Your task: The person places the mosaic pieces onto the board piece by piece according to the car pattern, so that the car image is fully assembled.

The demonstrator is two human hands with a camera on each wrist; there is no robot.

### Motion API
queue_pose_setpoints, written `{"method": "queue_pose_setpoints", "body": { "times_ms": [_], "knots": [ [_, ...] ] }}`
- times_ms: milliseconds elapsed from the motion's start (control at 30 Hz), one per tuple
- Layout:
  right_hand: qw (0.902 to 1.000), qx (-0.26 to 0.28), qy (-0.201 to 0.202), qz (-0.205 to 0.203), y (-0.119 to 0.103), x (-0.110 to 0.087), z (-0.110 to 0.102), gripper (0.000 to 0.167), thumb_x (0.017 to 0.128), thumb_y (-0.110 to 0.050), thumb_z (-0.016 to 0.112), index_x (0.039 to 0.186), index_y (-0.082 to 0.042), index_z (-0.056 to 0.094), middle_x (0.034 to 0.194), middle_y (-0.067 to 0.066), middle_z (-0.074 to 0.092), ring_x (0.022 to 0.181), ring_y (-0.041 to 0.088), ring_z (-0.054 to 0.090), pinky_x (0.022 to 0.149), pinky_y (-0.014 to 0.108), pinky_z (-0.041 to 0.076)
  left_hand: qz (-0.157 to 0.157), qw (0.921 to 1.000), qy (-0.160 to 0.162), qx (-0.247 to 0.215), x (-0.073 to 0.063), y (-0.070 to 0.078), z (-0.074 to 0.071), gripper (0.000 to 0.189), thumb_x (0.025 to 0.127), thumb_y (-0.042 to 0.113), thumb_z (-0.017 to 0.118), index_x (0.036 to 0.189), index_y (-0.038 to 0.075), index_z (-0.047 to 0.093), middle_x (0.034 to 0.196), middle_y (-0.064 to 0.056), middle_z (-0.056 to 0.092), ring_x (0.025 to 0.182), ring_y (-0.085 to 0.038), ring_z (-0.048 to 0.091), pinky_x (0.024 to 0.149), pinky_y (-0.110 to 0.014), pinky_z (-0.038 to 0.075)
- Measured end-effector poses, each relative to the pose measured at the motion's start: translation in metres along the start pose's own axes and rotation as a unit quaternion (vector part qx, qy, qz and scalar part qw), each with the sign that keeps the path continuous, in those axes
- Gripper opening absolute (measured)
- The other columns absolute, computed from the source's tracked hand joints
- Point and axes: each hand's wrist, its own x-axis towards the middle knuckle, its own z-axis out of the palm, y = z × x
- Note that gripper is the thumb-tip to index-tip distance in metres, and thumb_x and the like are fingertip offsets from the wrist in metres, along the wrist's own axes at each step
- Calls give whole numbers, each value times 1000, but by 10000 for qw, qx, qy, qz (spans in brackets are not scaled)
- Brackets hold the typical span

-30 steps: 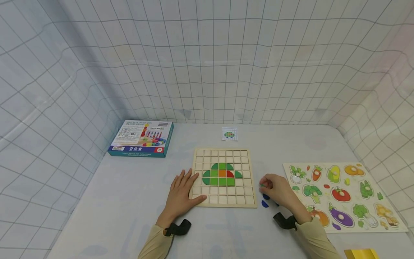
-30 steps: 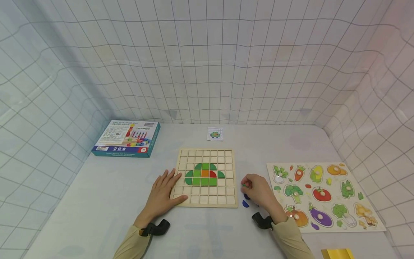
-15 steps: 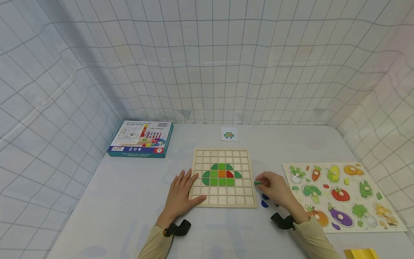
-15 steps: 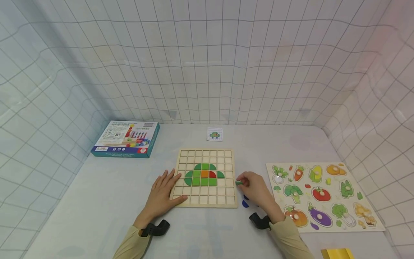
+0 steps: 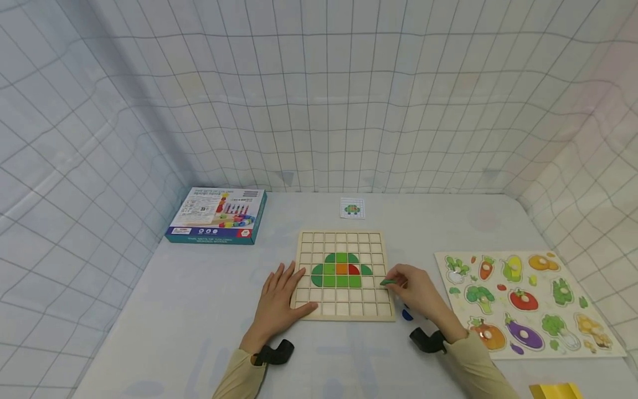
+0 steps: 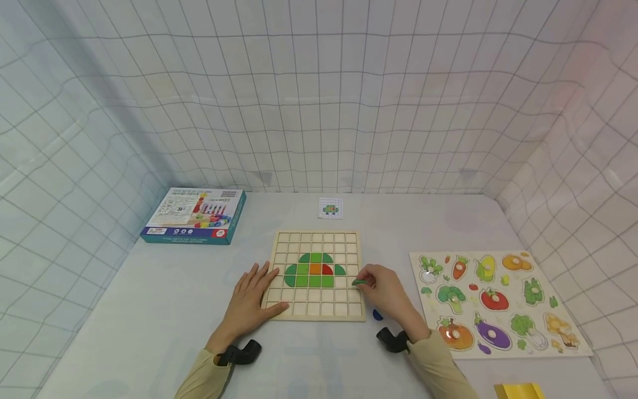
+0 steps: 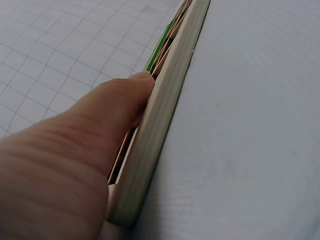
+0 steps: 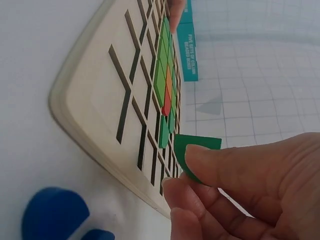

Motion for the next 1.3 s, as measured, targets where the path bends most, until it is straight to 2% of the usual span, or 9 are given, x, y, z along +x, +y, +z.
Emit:
{"method": "queue_pose_setpoints", "body": {
  "times_ms": [267,433,767,1033,1300],
  "knots": [
    [9995,84,-243,185,-4,6,3,13,78,-11,78,79,-15,65,68,-9,58,61,10,52,50,25,42,7,10000,24,46,0,-2,1,85,78,58,67,145,15,41,154,-9,26,142,-29,11,112,-47,4],
    [9996,74,-287,-25,-7,11,5,10,79,-11,77,79,-14,68,65,-9,55,58,10,48,48,24,39,63,10000,70,14,1,-2,1,84,78,57,68,145,14,41,153,-9,26,142,-30,11,112,-48,4],
    [9991,37,-416,-33,-8,20,12,5,82,-10,74,87,-11,72,72,-8,60,62,10,49,53,25,41,-31,10000,7,79,1,0,0,85,77,59,67,145,15,42,153,-9,26,142,-29,10,112,-48,5],
    [9988,-12,-492,4,-9,27,15,5,84,-12,73,85,-7,72,75,-7,62,64,11,48,55,26,41,-49,9999,-21,86,1,0,0,85,78,59,67,145,15,41,154,-9,26,142,-29,11,112,-47,4],
    [9981,38,-600,102,-10,32,16,8,86,-14,71,82,-8,71,71,-6,59,63,12,47,54,26,40,3,10000,0,73,0,-1,1,85,78,59,67,145,15,41,154,-9,26,142,-30,12,112,-47,4]
  ]
}}
